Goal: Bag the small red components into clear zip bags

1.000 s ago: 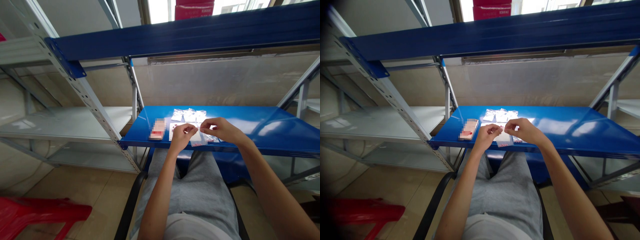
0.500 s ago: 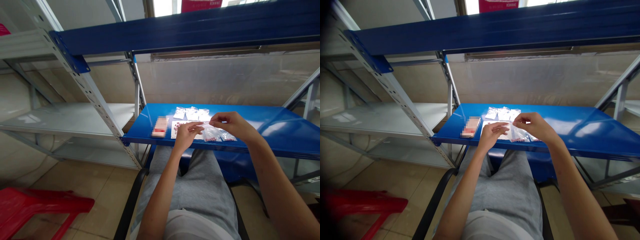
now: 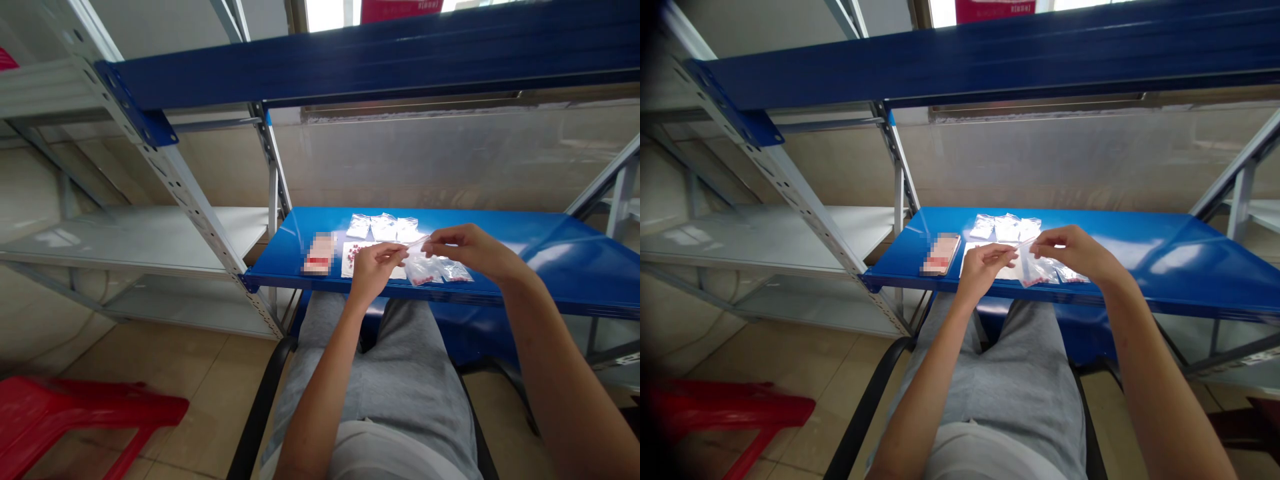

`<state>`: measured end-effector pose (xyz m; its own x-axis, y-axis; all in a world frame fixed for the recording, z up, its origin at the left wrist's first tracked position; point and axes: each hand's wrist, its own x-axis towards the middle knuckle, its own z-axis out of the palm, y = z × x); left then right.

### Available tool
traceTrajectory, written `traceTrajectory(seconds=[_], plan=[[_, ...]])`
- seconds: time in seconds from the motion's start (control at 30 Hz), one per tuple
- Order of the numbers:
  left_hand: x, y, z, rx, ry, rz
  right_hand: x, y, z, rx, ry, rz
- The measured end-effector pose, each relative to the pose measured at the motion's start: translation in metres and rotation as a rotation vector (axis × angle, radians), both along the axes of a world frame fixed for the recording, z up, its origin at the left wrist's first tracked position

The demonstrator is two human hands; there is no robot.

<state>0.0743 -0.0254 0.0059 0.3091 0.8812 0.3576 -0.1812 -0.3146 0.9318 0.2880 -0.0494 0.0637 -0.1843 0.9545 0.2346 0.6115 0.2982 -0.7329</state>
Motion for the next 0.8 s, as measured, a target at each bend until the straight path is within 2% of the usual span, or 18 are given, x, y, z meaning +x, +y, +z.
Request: traceTrajectory(seconds=[0.17, 0.33, 0.53, 0.67, 0.8], plan=[[0.009, 0.001, -0.014, -0.085, 0.087, -0.027, 0.003, 0.002, -0.003, 0.014, 0.110, -0.086], [0.020, 0.003, -0.027, -0.042, 0.137, -0.100, 0.010, 0.001, -0.003, -0.025, 0.133, -0.121], [0.032, 0.000, -0.028, -0.049, 0.064, -0.054, 0.028, 0.002, -0.004, -0.190, 0.128, -0.070], [0.044, -0.001, -0.027, -0.104, 0.055, -0.080, 0.046, 0.002, -0.007, -0.305, 0.106, -0.029], [0.072, 0.009, -0.028, -0.144, 0.042, -0.086, 0.067, -0.001, -0.007, -0.299, 0.107, -0.142]])
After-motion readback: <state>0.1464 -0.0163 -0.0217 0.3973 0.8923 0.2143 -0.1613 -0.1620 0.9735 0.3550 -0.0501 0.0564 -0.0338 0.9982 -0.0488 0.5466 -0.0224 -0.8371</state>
